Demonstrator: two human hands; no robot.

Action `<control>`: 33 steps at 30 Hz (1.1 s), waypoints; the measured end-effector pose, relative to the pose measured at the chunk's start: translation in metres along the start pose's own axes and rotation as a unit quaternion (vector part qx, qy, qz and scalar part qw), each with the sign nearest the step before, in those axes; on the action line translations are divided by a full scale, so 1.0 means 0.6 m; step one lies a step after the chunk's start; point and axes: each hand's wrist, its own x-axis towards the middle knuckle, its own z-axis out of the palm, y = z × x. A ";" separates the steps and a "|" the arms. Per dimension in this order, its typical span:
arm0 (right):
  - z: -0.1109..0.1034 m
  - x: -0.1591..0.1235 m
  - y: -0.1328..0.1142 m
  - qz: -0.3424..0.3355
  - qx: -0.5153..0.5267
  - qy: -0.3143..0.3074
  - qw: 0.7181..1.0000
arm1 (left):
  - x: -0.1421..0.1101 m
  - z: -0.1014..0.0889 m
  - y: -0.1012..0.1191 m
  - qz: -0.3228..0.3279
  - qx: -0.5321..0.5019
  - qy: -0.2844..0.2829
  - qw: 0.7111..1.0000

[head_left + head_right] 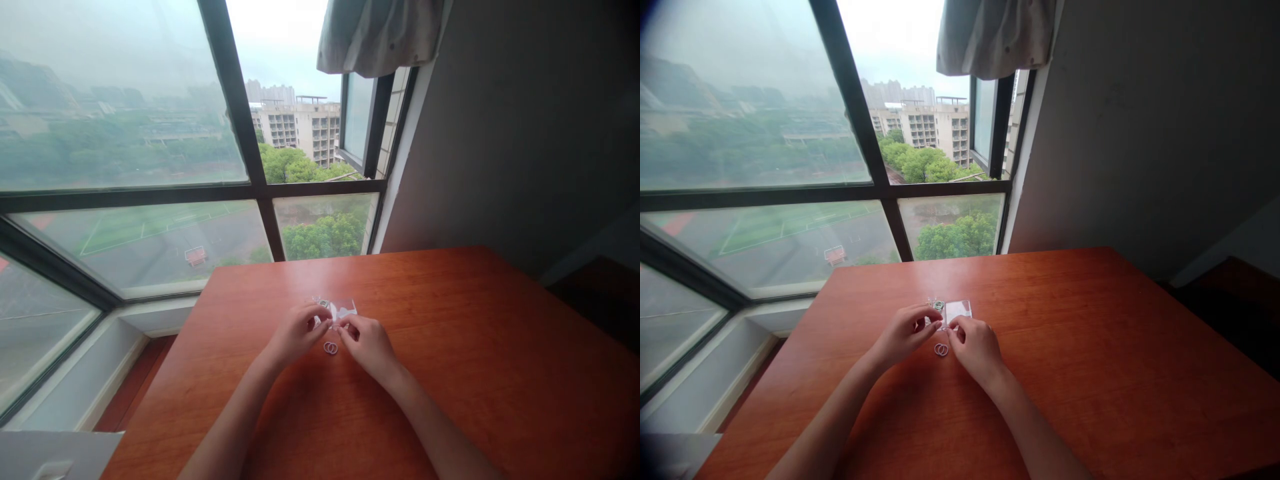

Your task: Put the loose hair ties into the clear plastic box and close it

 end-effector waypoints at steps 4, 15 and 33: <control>-0.001 0.002 -0.001 -0.010 0.019 0.025 0.999 | 0.001 0.004 0.003 0.001 -0.025 -0.015 1.000; -0.004 -0.001 -0.007 -0.009 0.020 0.023 0.999 | 0.002 0.006 0.011 -0.006 -0.037 -0.005 0.999; -0.005 -0.008 -0.010 0.019 -0.072 -0.117 0.990 | -0.005 0.000 -0.017 -0.072 0.166 0.090 0.979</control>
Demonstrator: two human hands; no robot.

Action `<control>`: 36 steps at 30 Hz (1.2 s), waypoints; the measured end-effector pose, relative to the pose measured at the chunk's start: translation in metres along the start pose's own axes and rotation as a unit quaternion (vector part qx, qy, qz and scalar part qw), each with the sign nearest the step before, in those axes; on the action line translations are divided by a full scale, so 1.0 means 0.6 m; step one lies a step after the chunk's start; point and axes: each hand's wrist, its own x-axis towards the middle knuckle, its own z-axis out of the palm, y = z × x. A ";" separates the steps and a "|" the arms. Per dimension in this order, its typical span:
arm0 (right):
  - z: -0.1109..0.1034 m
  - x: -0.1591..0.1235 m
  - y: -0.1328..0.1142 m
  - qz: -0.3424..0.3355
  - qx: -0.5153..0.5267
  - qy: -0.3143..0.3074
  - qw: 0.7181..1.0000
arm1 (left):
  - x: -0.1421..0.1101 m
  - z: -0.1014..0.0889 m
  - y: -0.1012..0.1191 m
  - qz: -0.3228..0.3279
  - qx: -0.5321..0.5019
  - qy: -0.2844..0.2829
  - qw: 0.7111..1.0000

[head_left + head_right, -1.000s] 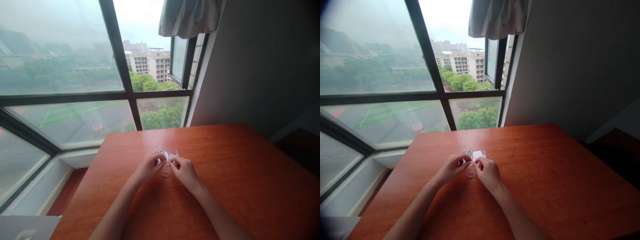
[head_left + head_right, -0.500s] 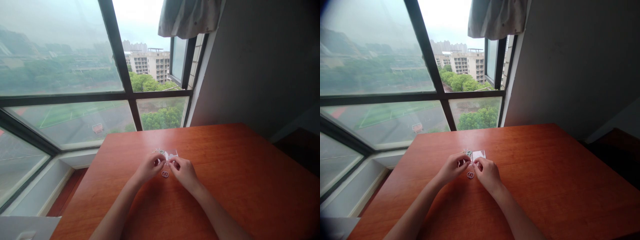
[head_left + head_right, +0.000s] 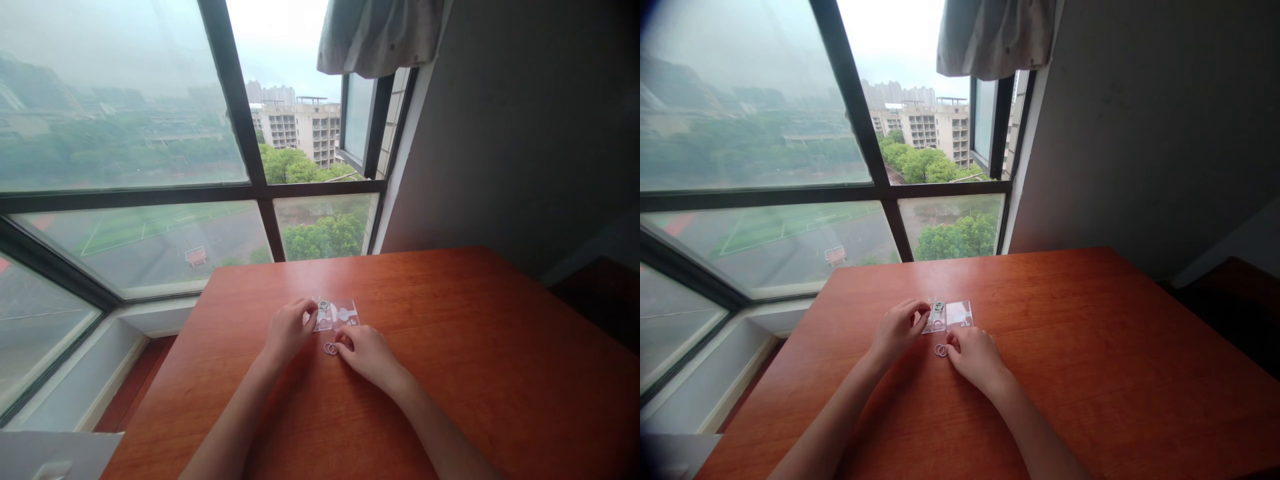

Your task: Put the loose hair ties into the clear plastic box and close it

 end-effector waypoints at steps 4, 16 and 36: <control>0.000 0.000 -0.002 -0.010 -0.003 -0.005 1.000 | 0.000 -0.002 -0.001 -0.001 0.004 -0.001 1.000; 0.006 -0.001 -0.002 -0.025 -0.025 -0.014 0.999 | -0.001 -0.005 0.006 0.006 0.003 -0.006 1.000; -0.001 0.006 -0.001 -0.022 0.076 0.158 0.984 | -0.001 0.009 0.030 0.055 -0.212 -0.103 0.970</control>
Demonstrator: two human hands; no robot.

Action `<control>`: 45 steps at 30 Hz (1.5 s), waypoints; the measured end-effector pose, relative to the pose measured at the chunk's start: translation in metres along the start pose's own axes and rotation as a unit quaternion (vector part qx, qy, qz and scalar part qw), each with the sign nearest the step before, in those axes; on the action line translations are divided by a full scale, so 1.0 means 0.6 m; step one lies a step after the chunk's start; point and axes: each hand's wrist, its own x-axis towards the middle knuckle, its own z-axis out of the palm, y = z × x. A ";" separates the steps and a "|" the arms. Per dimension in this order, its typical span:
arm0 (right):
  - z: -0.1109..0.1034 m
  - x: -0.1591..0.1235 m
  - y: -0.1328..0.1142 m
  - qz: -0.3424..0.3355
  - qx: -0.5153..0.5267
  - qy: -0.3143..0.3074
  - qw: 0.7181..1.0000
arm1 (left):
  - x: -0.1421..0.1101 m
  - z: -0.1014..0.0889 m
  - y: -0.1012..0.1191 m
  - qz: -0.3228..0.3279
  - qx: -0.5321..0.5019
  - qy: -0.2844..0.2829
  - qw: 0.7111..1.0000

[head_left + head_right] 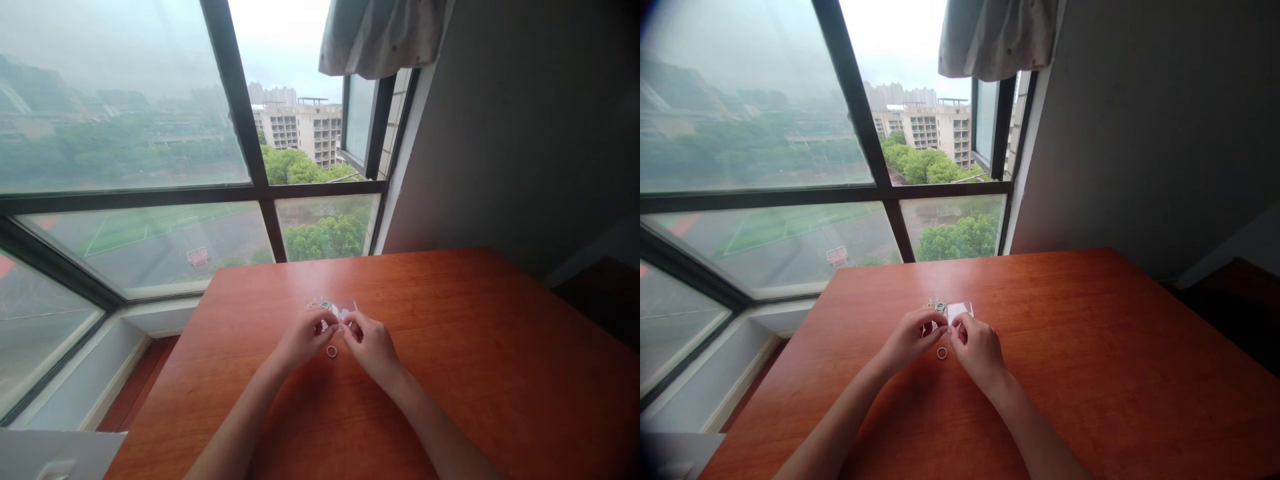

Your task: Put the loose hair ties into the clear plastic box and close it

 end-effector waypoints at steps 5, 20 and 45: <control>-0.001 0.000 0.001 0.003 -0.019 -0.020 1.000 | 0.001 -0.005 -0.014 -0.021 0.081 0.068 0.994; 0.003 -0.007 -0.001 0.000 -0.079 -0.132 0.988 | -0.005 -0.009 -0.018 -0.072 0.198 0.098 0.973; 0.010 -0.010 -0.005 -0.019 -0.142 -0.182 0.973 | -0.005 -0.012 -0.019 -0.066 0.203 0.088 0.973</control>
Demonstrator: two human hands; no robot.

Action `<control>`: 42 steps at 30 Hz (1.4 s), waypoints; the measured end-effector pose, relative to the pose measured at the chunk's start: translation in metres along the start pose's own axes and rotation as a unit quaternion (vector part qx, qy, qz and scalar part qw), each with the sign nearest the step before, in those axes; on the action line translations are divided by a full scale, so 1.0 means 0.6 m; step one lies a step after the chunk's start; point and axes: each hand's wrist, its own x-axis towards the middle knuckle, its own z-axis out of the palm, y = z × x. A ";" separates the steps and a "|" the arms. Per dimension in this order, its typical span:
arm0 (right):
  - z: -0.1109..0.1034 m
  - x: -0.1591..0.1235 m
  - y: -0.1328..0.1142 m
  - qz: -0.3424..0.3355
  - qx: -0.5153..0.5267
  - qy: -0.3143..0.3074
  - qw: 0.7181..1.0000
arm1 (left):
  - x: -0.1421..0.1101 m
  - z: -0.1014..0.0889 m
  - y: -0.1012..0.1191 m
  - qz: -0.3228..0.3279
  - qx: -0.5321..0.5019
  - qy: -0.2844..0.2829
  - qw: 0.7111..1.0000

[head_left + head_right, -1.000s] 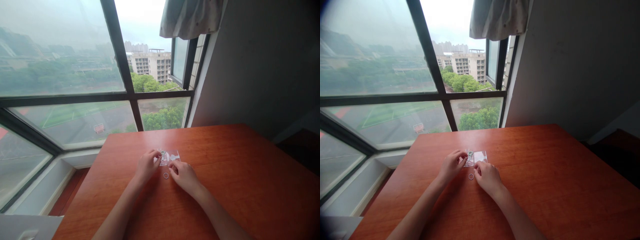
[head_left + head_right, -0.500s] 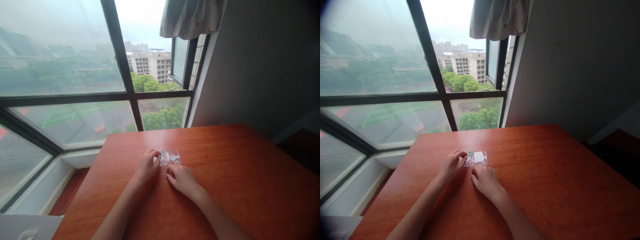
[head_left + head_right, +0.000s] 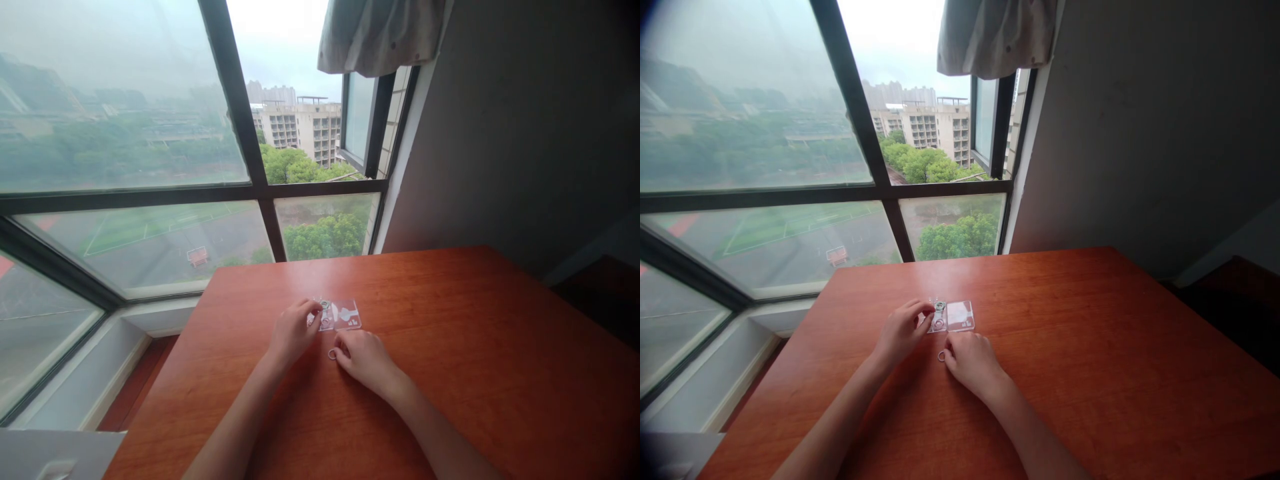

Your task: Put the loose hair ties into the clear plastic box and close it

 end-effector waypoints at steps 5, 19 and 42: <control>0.003 0.002 0.003 0.013 0.000 0.019 1.000 | 0.001 -0.001 0.003 0.020 -0.030 -0.002 0.999; 0.006 0.009 0.015 0.041 0.061 0.158 0.985 | -0.001 0.002 0.029 0.067 -0.187 -0.077 0.977; -0.011 0.021 0.055 0.077 0.056 0.148 0.984 | 0.005 -0.005 -0.018 -0.060 0.015 0.035 0.997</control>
